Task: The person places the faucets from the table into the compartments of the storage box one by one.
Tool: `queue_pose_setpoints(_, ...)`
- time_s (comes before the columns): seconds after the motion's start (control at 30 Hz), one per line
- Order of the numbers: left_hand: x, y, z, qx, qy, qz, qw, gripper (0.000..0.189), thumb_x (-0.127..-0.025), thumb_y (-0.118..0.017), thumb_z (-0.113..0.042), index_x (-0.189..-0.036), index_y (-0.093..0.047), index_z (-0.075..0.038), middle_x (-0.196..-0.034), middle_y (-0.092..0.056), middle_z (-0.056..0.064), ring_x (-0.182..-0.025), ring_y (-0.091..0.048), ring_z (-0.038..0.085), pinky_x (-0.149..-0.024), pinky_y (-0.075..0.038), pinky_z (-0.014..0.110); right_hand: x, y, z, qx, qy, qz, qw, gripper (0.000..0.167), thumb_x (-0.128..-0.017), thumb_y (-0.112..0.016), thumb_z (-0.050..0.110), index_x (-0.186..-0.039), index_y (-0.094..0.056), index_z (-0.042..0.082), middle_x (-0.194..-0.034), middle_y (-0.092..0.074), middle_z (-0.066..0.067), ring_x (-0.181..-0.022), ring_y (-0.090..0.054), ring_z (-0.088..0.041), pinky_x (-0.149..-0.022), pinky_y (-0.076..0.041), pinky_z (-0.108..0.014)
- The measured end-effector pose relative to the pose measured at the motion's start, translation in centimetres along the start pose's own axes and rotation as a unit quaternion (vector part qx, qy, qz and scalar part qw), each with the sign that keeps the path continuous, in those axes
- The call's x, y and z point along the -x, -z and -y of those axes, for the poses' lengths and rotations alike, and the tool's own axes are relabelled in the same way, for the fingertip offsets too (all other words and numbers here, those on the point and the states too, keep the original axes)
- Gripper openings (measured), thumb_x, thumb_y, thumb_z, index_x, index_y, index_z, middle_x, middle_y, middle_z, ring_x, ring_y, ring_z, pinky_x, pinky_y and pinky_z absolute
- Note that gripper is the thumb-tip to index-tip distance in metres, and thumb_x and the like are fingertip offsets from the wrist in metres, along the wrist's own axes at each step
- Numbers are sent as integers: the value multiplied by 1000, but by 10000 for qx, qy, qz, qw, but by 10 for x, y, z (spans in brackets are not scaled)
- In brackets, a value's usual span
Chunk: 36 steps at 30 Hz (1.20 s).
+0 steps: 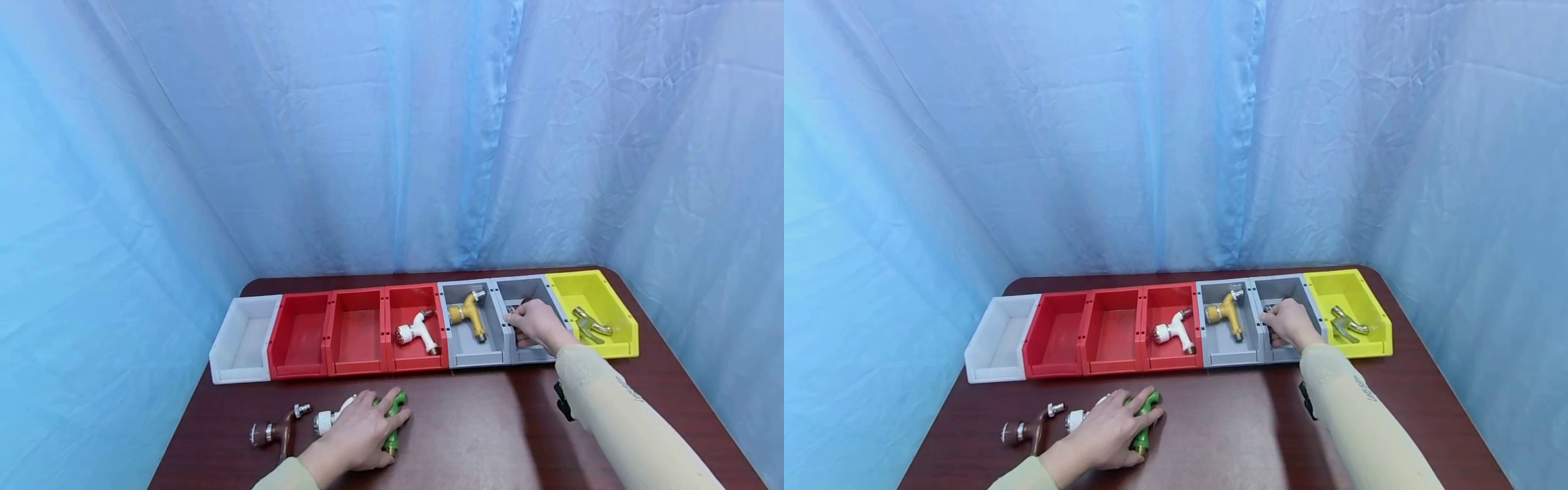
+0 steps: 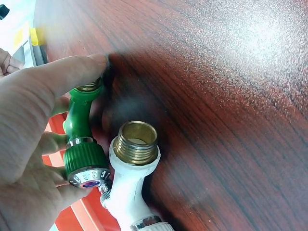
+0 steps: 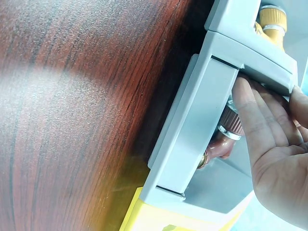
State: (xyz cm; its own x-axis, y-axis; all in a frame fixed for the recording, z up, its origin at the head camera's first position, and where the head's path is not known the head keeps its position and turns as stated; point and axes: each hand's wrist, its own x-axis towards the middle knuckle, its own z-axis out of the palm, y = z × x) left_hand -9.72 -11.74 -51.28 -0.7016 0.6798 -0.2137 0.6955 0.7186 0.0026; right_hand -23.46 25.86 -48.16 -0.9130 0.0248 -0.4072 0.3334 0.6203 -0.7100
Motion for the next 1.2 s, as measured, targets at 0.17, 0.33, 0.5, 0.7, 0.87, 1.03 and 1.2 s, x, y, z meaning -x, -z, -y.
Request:
queue_pose_setpoints(0.17, 1, 3, 1, -30, -74, -134, 9999, 78, -80, -80, -58, -148, -54, -31, -157, -44, 5, -119, -58, 30, -103, -52, 47, 0, 0, 0, 28, -6, -3, 10000, 28, -105, -58, 20, -85, -66, 1, -83, -63, -12, -74, -68, -22, -66, -63, -37)
queue_pose_setpoints(0.33, 0, 12, 1, 10, -18, -135, 9999, 80, -81, -80, -57, -150, -52, -26, -160, -41, 5, -123, -55, 29, -104, -52, 45, 2, 0, 1, 23, 8, -11, 10000, 29, -105, -58, 20, -84, -64, 1, -83, -63, -13, -75, -68, -22, -65, -63, -36)
queue_pose_setpoints(0.5, -2, 20, 4, 108, 110, -115, 9998, 83, -81, -80, -58, -152, -51, -27, -162, -38, 3, -124, -53, 27, -104, -51, 42, 4, 0, 2, 0, 48, -31, 10000, 28, -105, -58, 19, -86, -65, 0, -83, -63, -13, -74, -68, -22, -65, -63, -36)
queue_pose_setpoints(0.7, -4, 29, 9, 178, 307, -327, 9988, 87, -78, -84, -56, -152, -50, -26, -162, -39, 3, -124, -52, 26, -101, -54, 41, 4, 0, 2, -9, 31, -21, 10000, 27, -106, -57, 19, -91, -66, -1, -85, -63, -13, -75, -68, -22, -65, -63, -37)
queue_pose_setpoints(0.87, -5, 39, 16, 147, 369, -653, 9971, 90, -75, -86, -54, -152, -51, -25, -161, -40, 4, -123, -52, 26, -100, -54, 41, 3, 1, 3, -26, -14, -19, 10000, 27, -106, -57, 20, -92, -66, -1, -85, -63, -12, -76, -68, -22, -67, -63, -37)
queue_pose_setpoints(1.03, -7, 49, 22, 154, 445, -906, 9948, 92, -73, -88, -53, -152, -51, -23, -159, -41, 6, -124, -52, 27, -97, -56, 42, 2, 1, 2, -20, -60, -23, 10000, 27, -105, -58, 20, -93, -66, -2, -85, -63, -12, -76, -68, -23, -67, -63, -37)
queue_pose_setpoints(1.2, -7, 56, 28, 184, 591, -1106, 9919, 93, -73, -89, -51, -152, -50, -24, -161, -39, 7, -124, -52, 28, -92, -58, 41, 1, 1, 1, -10, -141, -30, 9999, 26, -105, -58, 21, -96, -67, -2, -86, -63, -12, -76, -68, -22, -67, -63, -37)
